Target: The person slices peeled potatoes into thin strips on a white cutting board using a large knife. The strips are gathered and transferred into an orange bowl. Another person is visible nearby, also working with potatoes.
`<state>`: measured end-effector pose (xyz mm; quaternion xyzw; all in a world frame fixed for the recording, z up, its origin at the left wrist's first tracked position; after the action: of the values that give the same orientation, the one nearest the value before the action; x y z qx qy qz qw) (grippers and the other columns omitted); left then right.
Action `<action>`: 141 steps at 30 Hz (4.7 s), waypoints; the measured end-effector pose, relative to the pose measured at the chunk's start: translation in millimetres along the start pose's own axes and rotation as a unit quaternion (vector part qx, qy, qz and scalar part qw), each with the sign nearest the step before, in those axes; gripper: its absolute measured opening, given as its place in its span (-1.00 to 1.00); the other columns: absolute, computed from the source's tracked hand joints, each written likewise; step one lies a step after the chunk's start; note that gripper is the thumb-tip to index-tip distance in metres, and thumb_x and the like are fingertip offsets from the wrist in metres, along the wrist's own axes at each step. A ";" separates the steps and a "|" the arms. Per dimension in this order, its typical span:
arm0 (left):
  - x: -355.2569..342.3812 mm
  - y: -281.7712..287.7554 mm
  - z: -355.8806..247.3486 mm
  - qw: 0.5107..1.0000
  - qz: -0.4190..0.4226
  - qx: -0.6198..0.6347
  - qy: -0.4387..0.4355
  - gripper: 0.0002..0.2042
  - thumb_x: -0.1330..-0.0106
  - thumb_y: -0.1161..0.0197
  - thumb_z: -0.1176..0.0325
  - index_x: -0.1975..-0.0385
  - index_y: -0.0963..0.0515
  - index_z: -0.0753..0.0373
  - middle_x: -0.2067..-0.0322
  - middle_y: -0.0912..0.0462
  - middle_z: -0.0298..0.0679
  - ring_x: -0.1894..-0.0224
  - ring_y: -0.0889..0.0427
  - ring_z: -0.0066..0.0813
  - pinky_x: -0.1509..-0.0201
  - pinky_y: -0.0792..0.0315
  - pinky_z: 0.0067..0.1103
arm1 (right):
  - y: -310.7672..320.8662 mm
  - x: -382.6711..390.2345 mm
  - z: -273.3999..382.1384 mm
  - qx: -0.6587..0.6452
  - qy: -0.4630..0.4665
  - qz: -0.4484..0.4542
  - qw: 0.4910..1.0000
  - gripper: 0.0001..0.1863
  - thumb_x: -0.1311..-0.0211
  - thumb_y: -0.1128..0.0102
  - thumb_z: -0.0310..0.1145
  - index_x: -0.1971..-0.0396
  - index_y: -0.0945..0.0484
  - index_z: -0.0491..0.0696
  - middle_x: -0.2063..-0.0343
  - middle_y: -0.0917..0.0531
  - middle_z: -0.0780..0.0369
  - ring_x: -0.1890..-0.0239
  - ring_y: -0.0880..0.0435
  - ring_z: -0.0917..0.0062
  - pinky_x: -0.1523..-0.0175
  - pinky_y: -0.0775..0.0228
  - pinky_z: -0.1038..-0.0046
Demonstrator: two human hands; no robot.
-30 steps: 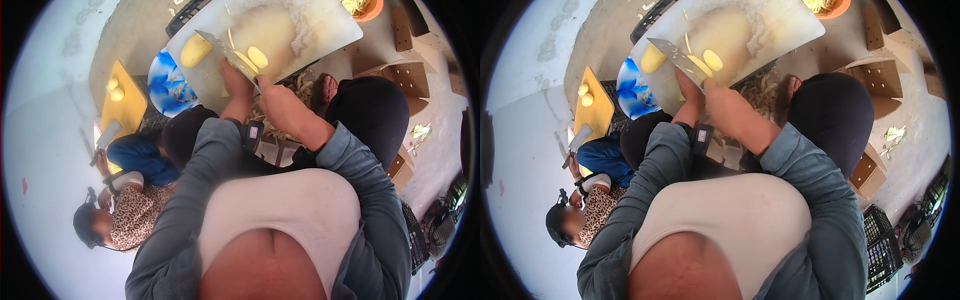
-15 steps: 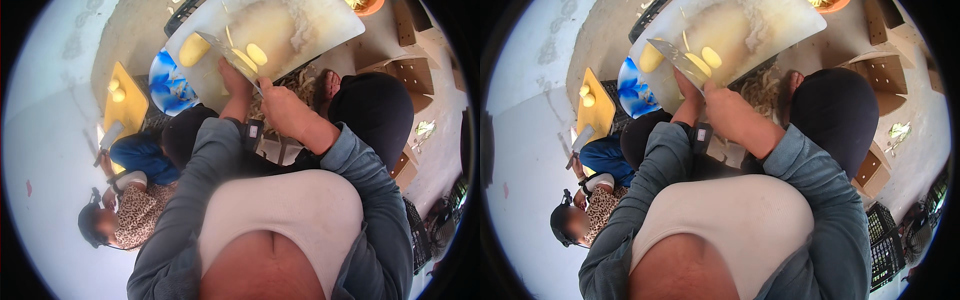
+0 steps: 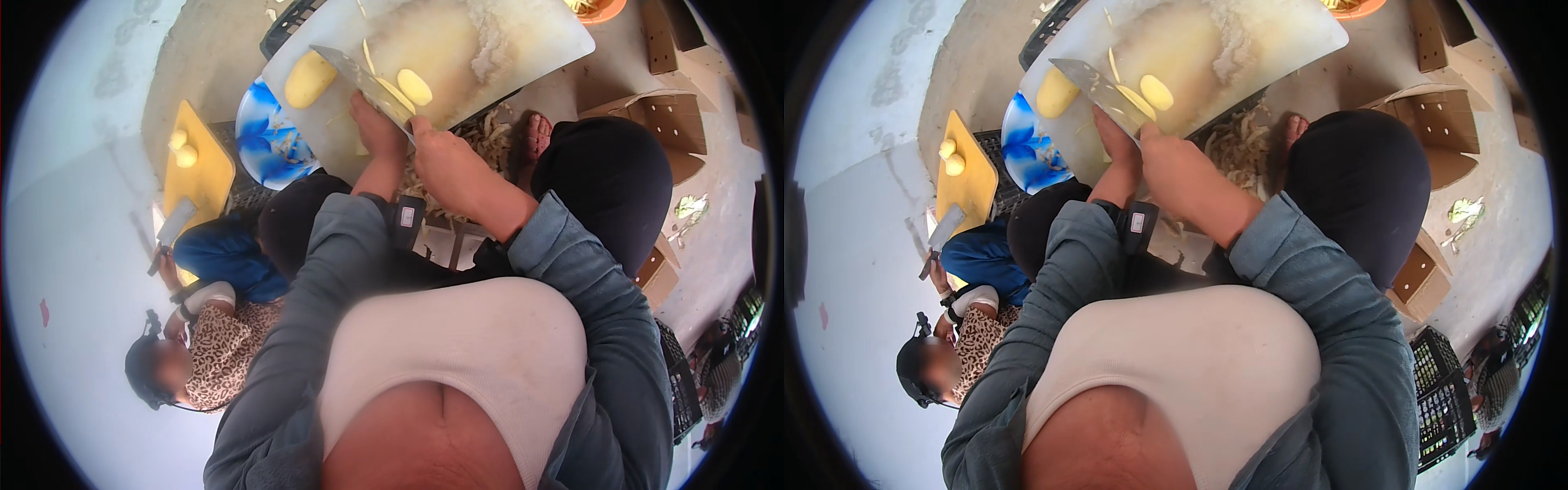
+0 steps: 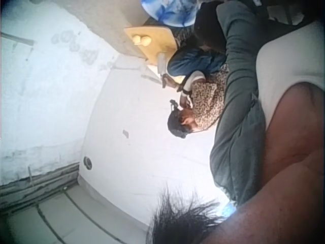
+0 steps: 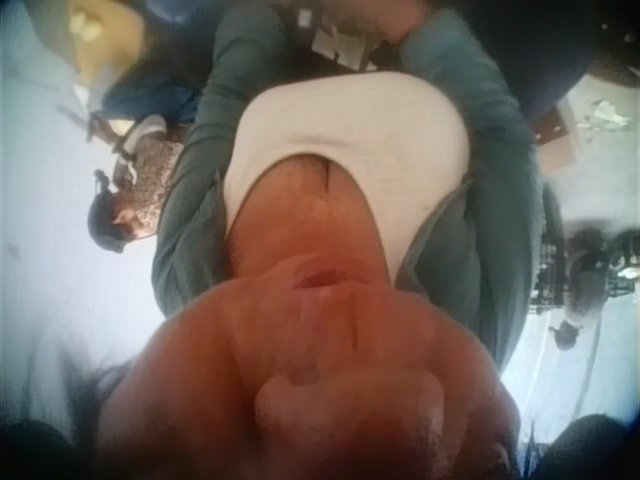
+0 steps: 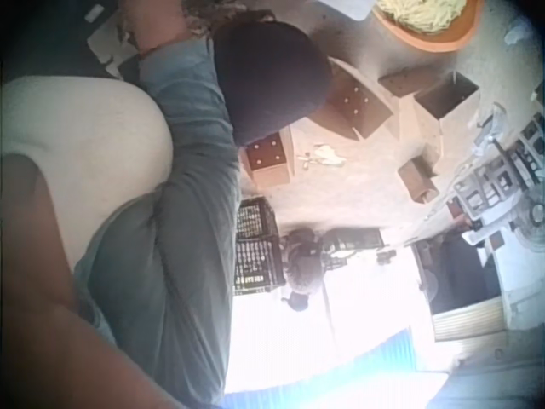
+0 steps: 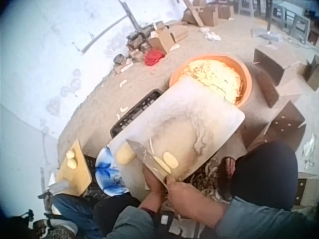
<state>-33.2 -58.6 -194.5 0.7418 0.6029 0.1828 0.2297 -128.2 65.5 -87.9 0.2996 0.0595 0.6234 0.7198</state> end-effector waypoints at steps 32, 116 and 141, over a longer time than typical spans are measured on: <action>5.3 2.4 -13.4 0.999 -0.015 -0.028 -0.019 -0.50 -0.18 -0.27 0.28 -0.08 -0.29 0.27 -0.01 -0.41 0.03 -0.07 -0.43 0.09 -0.10 -0.33 -0.20 | 5.3 16.9 6.1 -0.010 0.025 0.016 1.000 -0.69 -0.15 0.03 -0.54 0.11 -0.27 -0.32 0.48 -0.59 -0.19 0.31 -0.61 -0.10 0.15 -0.46 0.04; -0.6 -17.2 22.6 1.000 -0.001 -0.008 0.010 -0.53 -0.30 -0.14 0.23 -0.14 -0.25 0.29 0.00 -0.40 0.05 -0.05 -0.44 0.10 -0.06 -0.36 -0.20 | 12.5 24.5 9.1 -0.012 0.035 0.000 0.999 -0.71 -0.13 0.01 -0.55 0.16 -0.25 -0.35 0.51 -0.58 -0.20 0.33 -0.60 -0.11 0.19 -0.45 0.03; 7.4 1.3 -7.8 0.998 -0.019 0.055 -0.009 -0.58 -0.44 0.08 0.15 -0.17 -0.26 0.29 -0.07 -0.39 0.04 -0.11 -0.44 0.02 -0.15 -0.31 -0.29 | -7.0 -4.3 -2.8 -0.025 0.010 -0.012 1.000 -0.70 -0.12 -0.01 -0.54 0.16 -0.27 -0.35 0.51 -0.59 -0.21 0.35 -0.61 -0.11 0.19 -0.47 0.05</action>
<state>-34.8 -50.6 -187.4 0.7431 0.6244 0.1381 0.1974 -124.4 62.1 -94.9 0.2745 0.0545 0.6191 0.7337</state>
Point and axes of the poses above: each hand's wrist, its own x-axis away from the middle knuckle, its own y-axis out of the back of the hand, z = x × y, the point moved 6 cm from there along -x, towards the middle knuckle
